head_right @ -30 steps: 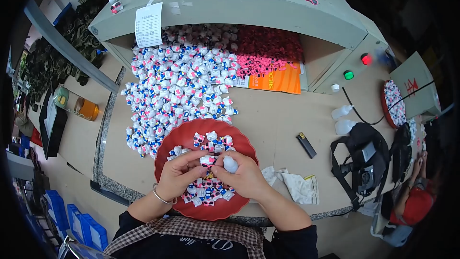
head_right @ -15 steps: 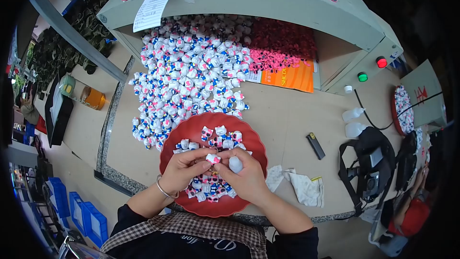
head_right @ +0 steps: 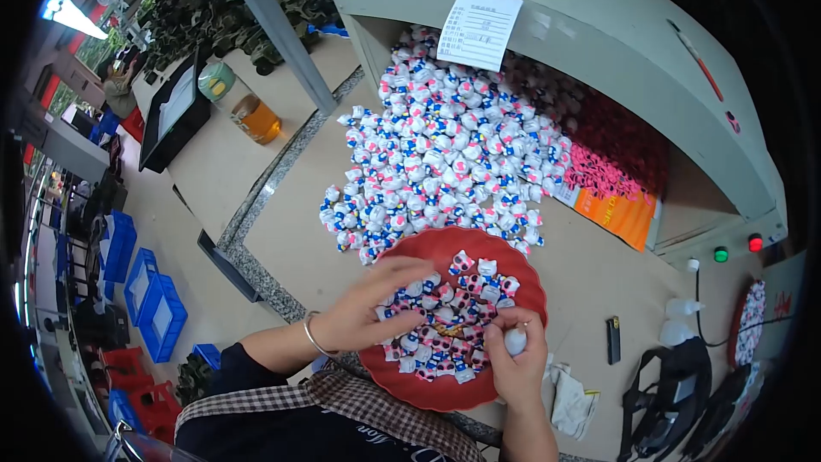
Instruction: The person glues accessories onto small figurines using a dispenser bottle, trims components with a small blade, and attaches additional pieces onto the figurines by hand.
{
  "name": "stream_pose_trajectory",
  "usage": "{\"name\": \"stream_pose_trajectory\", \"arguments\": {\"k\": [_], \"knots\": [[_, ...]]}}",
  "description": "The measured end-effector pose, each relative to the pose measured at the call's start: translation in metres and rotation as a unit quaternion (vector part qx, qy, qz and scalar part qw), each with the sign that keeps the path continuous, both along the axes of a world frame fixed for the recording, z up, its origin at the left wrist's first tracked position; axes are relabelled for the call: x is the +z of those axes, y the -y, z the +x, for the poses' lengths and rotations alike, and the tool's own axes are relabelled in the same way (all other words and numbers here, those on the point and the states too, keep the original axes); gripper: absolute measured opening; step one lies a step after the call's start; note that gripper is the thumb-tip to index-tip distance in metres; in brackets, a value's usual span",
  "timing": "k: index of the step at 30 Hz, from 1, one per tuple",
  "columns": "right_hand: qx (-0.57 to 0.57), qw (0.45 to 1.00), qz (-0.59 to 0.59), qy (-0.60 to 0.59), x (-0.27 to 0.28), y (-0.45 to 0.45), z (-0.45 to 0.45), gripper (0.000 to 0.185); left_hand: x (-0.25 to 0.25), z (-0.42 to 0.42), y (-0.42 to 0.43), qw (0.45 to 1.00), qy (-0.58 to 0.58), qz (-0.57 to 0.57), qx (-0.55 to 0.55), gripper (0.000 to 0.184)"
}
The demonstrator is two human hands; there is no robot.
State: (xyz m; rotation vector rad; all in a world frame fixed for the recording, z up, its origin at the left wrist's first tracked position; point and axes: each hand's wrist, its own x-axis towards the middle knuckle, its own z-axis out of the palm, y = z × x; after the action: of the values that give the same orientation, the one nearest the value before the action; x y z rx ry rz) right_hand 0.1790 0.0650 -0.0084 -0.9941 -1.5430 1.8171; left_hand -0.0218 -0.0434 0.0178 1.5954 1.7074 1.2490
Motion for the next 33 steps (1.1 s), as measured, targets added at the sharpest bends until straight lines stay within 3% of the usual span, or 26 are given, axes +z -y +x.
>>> {"name": "stream_pose_trajectory", "arguments": {"k": [5,8,12,18,21,23,25,27,31,33], "knots": [[-0.005,0.998,0.068,0.012,-0.005,-0.004,0.000,0.028,-0.032,-0.066,0.043,0.953,-0.208,-0.048,0.216,0.064],[-0.004,0.999,0.038,0.013,0.000,-0.002,-0.002,0.031,-0.042,-0.084,0.051,0.927,-0.262,-0.118,0.239,0.065],[-0.004,1.000,0.000,0.017,0.003,-0.002,-0.006,0.034,-0.053,-0.098,0.043,0.939,-0.259,-0.079,0.214,0.054],[-0.016,1.000,0.002,0.018,0.002,-0.004,-0.009,0.034,-0.068,-0.095,0.043,0.899,-0.351,-0.076,0.249,0.033],[-0.008,0.999,0.026,0.023,-0.005,-0.005,-0.005,0.035,-0.062,-0.088,0.047,0.894,-0.319,-0.156,0.272,0.025],[-0.033,0.999,0.017,0.014,-0.001,-0.003,-0.005,0.036,-0.065,-0.093,0.053,0.932,-0.114,-0.082,0.334,0.024],[-0.049,0.999,0.014,0.012,0.003,-0.002,-0.006,0.038,-0.060,-0.091,0.048,0.923,0.163,-0.020,0.348,0.024],[-0.048,0.999,0.019,0.016,0.008,-0.004,-0.006,0.039,-0.030,-0.081,0.042,0.818,0.486,0.030,0.306,0.027],[0.037,0.994,0.102,0.031,0.012,-0.010,0.000,0.037,-0.007,-0.026,0.016,0.809,0.572,-0.064,0.115,0.033],[-0.005,1.000,0.006,-0.004,0.021,-0.007,0.000,0.035,-0.006,0.004,-0.003,0.792,0.598,-0.121,0.030,0.036]]}}
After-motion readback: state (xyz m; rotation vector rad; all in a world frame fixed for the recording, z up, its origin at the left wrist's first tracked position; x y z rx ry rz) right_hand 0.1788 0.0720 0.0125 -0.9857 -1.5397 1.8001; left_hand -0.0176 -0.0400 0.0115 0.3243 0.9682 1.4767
